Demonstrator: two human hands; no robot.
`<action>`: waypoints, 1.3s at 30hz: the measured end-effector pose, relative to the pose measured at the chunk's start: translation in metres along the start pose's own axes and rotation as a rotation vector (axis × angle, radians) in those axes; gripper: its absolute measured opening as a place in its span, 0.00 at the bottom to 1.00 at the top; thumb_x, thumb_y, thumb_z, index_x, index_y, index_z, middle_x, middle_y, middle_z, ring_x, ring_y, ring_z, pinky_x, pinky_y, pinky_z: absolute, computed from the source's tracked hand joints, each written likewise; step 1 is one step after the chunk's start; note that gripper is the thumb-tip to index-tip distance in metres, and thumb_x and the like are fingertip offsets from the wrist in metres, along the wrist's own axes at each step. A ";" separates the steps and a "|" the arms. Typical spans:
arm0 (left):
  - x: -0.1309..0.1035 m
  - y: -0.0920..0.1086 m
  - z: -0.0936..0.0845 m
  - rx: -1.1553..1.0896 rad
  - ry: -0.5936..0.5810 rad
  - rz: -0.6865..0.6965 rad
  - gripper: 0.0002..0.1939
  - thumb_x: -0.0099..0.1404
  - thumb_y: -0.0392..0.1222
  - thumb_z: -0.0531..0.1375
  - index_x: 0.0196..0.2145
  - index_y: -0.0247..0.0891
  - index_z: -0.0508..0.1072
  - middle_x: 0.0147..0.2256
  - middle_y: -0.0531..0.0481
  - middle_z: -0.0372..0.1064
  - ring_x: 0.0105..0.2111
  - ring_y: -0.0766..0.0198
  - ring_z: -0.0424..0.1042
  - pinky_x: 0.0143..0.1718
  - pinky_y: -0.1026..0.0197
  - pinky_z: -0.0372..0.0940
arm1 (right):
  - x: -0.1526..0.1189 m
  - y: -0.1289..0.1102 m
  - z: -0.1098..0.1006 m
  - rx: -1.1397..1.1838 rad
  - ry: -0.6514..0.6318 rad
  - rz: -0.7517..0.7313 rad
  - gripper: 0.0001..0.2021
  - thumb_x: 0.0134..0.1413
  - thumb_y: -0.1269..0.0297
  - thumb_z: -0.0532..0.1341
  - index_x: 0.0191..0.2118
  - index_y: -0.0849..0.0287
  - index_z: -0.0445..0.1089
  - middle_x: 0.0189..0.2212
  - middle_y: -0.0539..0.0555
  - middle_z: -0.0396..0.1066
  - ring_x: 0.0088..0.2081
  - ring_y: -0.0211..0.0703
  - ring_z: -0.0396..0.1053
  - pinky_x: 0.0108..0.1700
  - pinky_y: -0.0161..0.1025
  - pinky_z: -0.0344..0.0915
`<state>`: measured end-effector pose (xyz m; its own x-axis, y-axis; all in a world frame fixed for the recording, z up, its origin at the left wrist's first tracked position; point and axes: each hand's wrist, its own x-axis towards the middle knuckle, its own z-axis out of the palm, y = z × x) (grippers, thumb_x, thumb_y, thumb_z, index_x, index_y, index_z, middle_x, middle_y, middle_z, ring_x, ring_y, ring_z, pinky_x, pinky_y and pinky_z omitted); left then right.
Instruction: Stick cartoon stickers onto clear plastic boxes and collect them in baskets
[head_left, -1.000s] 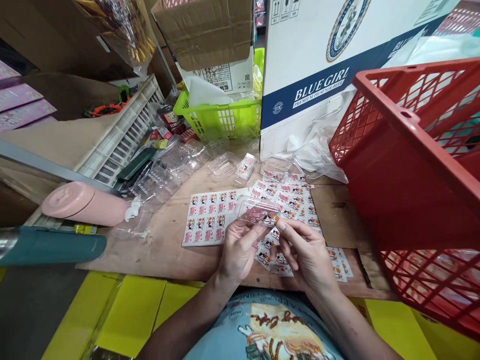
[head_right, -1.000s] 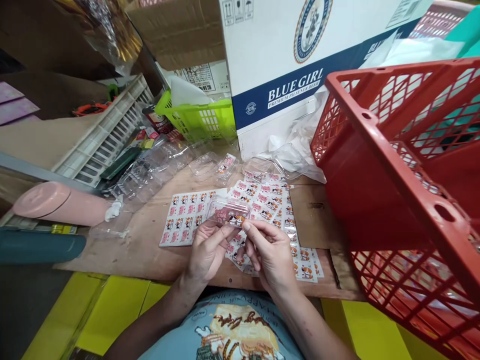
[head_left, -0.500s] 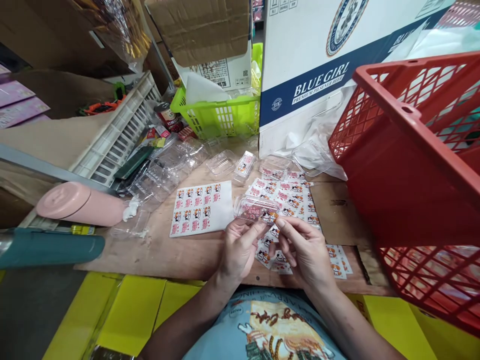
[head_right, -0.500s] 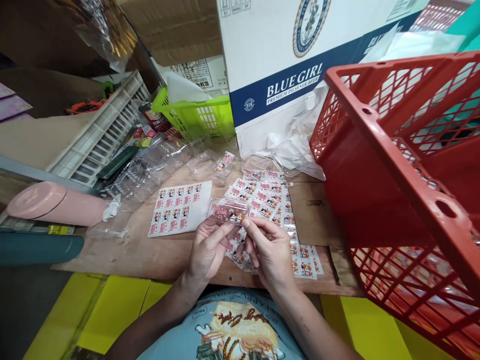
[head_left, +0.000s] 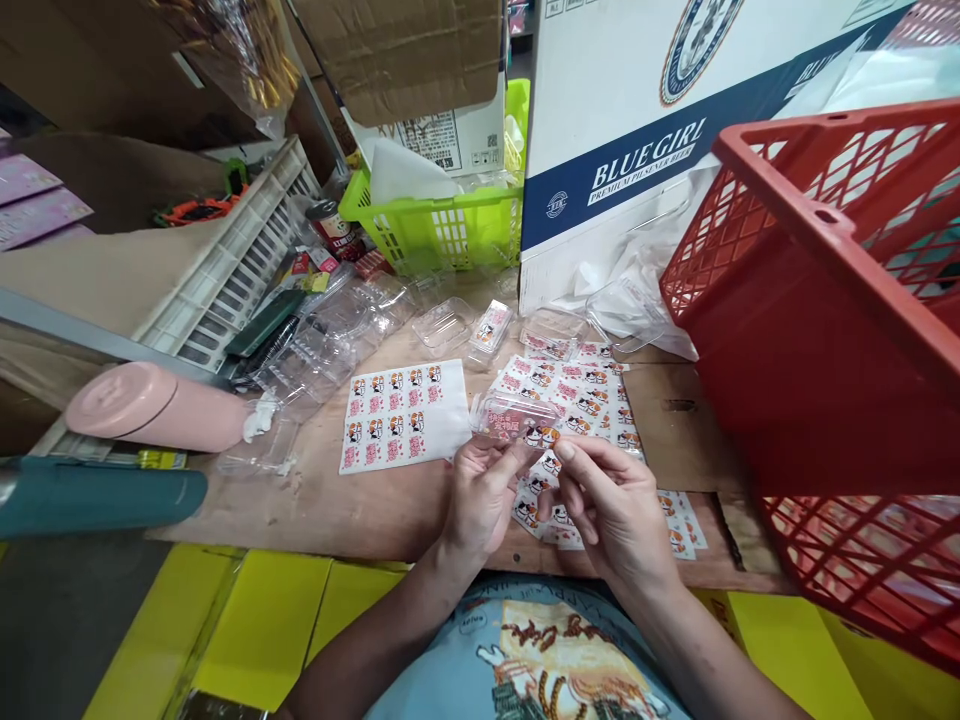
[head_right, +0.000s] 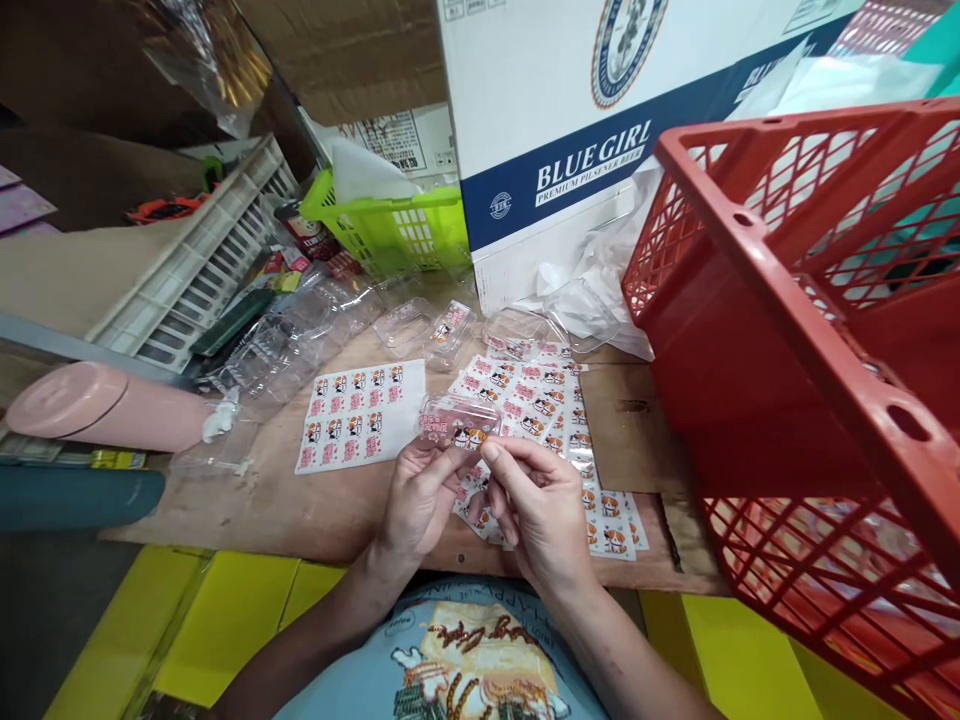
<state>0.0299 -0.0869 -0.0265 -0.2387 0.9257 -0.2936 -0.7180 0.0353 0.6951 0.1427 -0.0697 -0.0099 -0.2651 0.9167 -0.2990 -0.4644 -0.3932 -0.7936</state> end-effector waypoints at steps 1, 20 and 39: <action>0.000 0.000 0.001 -0.001 -0.002 -0.002 0.06 0.53 0.35 0.70 0.30 0.37 0.78 0.37 0.48 0.80 0.37 0.61 0.78 0.40 0.60 0.72 | 0.001 0.000 0.000 -0.004 0.002 0.001 0.07 0.52 0.62 0.70 0.35 0.59 0.78 0.09 0.41 0.61 0.09 0.24 0.48 0.19 0.32 0.66; -0.001 0.002 -0.001 0.034 -0.090 0.028 0.07 0.60 0.34 0.64 0.38 0.38 0.78 0.40 0.46 0.79 0.39 0.57 0.78 0.28 0.65 0.67 | 0.010 0.007 -0.003 -0.091 0.052 -0.026 0.09 0.51 0.60 0.71 0.34 0.60 0.77 0.10 0.42 0.62 0.09 0.26 0.49 0.16 0.32 0.63; 0.000 0.003 0.000 -0.055 0.080 0.066 0.08 0.61 0.45 0.66 0.34 0.38 0.78 0.39 0.49 0.79 0.42 0.60 0.78 0.49 0.54 0.71 | 0.013 0.012 -0.007 -0.128 0.052 -0.054 0.12 0.50 0.56 0.71 0.32 0.61 0.76 0.10 0.43 0.63 0.08 0.27 0.51 0.13 0.29 0.56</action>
<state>0.0283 -0.0869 -0.0242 -0.3359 0.8924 -0.3013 -0.7334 -0.0470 0.6782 0.1391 -0.0618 -0.0270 -0.1969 0.9400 -0.2787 -0.3639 -0.3340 -0.8695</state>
